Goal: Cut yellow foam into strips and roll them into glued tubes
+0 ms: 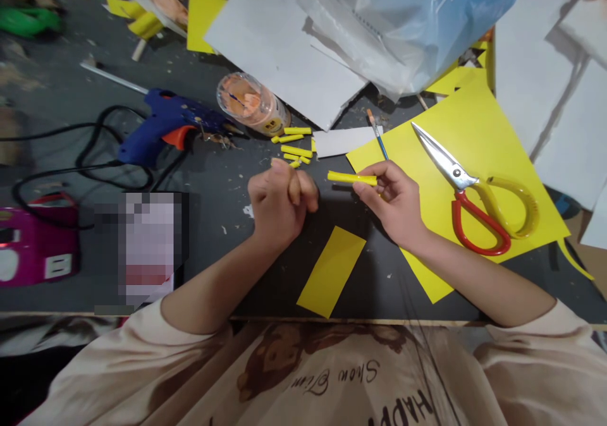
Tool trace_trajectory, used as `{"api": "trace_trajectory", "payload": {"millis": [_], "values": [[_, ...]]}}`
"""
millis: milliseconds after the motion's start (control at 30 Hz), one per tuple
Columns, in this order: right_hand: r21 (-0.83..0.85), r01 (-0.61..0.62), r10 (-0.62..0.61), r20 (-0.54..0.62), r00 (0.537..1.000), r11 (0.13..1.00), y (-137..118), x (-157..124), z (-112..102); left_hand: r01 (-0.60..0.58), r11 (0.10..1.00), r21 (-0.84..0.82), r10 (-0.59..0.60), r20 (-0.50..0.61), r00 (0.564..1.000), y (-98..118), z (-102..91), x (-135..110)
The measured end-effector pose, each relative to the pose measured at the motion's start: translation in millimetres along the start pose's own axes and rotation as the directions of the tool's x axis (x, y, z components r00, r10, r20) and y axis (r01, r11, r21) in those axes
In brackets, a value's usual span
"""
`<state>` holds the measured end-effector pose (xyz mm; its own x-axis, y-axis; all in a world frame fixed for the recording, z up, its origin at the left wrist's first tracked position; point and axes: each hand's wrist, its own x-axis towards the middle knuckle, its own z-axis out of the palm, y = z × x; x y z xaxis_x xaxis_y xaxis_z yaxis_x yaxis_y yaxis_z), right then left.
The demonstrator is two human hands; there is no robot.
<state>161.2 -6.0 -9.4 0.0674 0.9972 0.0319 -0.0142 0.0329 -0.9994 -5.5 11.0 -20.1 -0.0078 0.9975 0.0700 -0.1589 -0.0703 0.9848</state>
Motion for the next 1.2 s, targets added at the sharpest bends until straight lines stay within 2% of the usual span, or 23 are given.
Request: {"api": "trace_trajectory", "payload": {"millis": [33, 100, 167, 233, 700, 900, 1033, 1200], "values": [[-0.010, 0.005, -0.005, 0.015, 1.000, 1.000, -1.0, -0.2, 0.0, -0.013, 0.999, -0.032, 0.014, 0.020, 1.000, 0.1, -0.4, 0.6], [-0.024, 0.020, -0.019, 0.055, 0.998, 1.000, -2.7, -0.9, 0.0, -0.010, 1.000, -0.027, 0.013, 0.129, 0.992, 2.0, -0.7, 1.5], [-0.028, 0.037, -0.034, 0.103, 0.994, 0.999, -3.4, -2.1, 0.0, -0.011, 0.998, 0.067, -0.007, 0.260, 0.965, 5.1, -0.6, 1.4], [-0.031, 0.051, -0.046, 0.138, 0.989, 0.998, -3.2, -3.1, -0.1, -0.042, 0.986, 0.159, -0.011, 0.316, 0.949, 7.7, -0.5, 0.4], [-0.040, 0.018, -0.010, 0.183, 0.983, 0.999, -3.3, -3.5, 0.8, -0.087, 0.975, 0.206, 0.023, 0.295, 0.955, 10.8, -0.2, -1.7], [-0.049, -0.028, 0.034, 0.146, 0.989, 0.998, -1.7, -1.7, 1.6, -0.034, 0.982, 0.188, -0.011, 0.233, 0.972, 11.0, 0.2, -1.6], [-0.060, 0.013, -0.002, 0.181, 0.983, 0.998, -1.6, -0.2, 1.3, -0.014, 0.985, 0.174, -0.027, 0.231, 0.973, 12.3, 0.4, -1.4], [0.009, 0.023, -0.024, 0.198, 0.980, 1.000, -1.8, 1.0, 0.9, -0.015, 0.985, 0.171, -0.032, 0.269, 0.963, 11.9, -0.3, -0.9]]}}
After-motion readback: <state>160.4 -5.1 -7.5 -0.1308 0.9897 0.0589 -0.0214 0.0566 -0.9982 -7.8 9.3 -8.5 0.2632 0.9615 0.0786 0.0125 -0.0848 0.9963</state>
